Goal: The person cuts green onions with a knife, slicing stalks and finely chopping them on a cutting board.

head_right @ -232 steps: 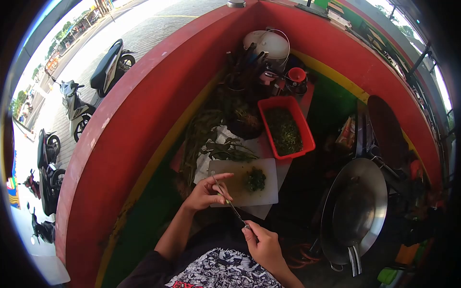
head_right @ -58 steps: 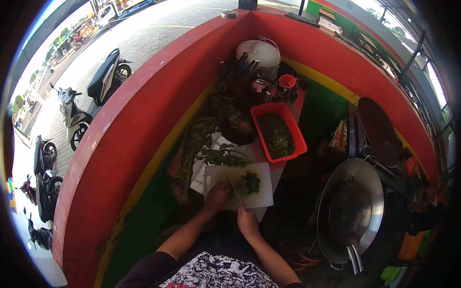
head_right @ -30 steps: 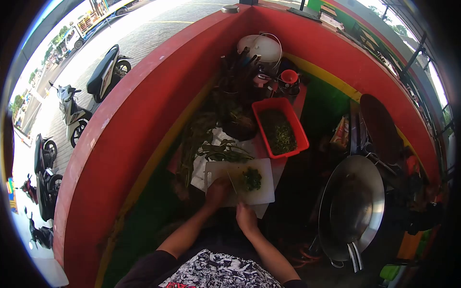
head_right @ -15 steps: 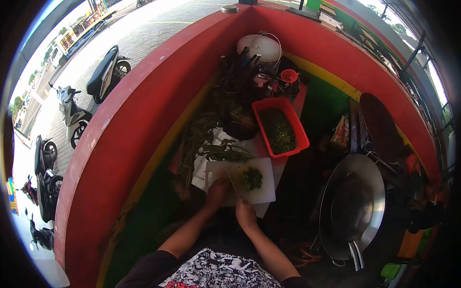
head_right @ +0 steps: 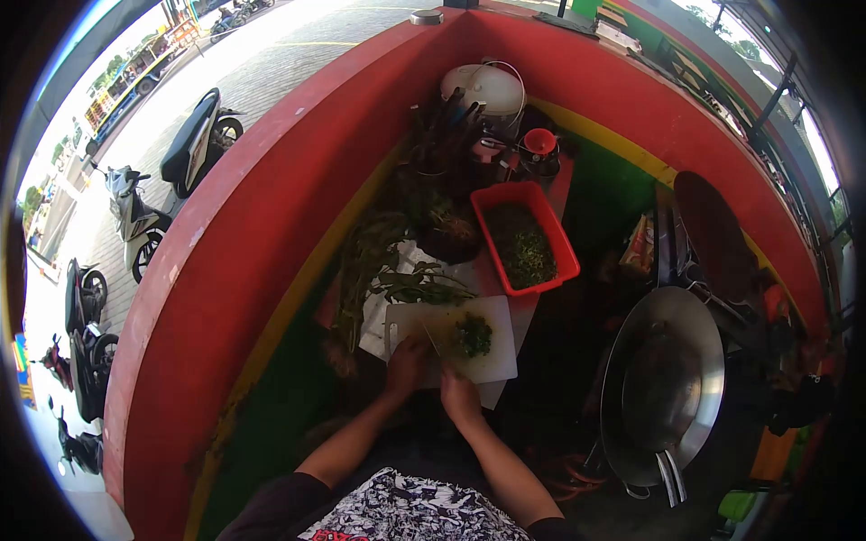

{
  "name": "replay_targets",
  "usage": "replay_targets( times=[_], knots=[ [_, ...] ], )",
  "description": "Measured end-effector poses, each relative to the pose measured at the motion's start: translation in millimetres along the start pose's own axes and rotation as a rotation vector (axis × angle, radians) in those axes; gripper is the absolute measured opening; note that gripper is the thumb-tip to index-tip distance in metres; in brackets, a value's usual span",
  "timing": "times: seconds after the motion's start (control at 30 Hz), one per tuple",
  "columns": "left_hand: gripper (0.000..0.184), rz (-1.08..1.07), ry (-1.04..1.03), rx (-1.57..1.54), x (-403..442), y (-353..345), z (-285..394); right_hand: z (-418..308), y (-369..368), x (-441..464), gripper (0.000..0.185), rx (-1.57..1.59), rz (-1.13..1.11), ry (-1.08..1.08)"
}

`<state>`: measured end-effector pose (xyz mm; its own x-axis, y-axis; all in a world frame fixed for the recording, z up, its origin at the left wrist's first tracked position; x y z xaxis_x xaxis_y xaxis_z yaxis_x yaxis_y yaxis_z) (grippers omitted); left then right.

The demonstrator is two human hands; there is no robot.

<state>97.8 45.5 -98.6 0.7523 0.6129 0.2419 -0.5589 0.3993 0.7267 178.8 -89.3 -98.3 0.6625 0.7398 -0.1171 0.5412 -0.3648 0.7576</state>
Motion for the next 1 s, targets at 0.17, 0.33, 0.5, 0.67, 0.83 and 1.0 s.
replay_targets(
  times=[0.17, 0.33, 0.5, 0.67, 0.83, 1.0],
  knots=[
    [0.028, 0.022, 0.027, -0.013, -0.9, 1.3, -8.0, -14.3, 11.6, 0.8, 0.033, 0.009, -0.014, -0.045],
    [0.023, 0.015, 0.069, -0.067, 2.3, 7.2, -3.8, -4.1, 3.7, -18.8, 0.032, -0.036, 0.010, -0.027],
    [0.023, 0.073, 0.033, -0.048, 2.7, 9.2, -2.8, -10.9, -0.2, 2.0, 0.032, -0.036, -0.001, -0.024],
    [0.019, 0.097, 0.049, -0.090, 1.3, 9.8, -8.4, -15.0, 9.7, -12.4, 0.033, -0.020, -0.028, -0.029],
    [0.023, 0.035, 0.023, 0.001, -5.0, 0.6, -13.1, -5.3, -2.6, -10.4, 0.031, -0.030, 0.005, -0.014],
    [0.029, -0.026, -0.054, 0.151, -10.3, 5.2, 0.8, -13.7, 4.7, -0.4, 0.032, -0.015, 0.005, -0.004]
  ],
)
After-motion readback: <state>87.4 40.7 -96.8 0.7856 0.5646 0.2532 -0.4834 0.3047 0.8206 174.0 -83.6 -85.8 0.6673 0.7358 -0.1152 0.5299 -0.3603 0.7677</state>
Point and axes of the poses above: each hand's wrist, its own x-axis towards the middle knuckle, its own y-axis out of the back of the hand, z = x × y, the point moved 10 cm from there along x, towards the middle knuckle, and after that the axes turned 9 degrees about -y, right-handed, at the moved point
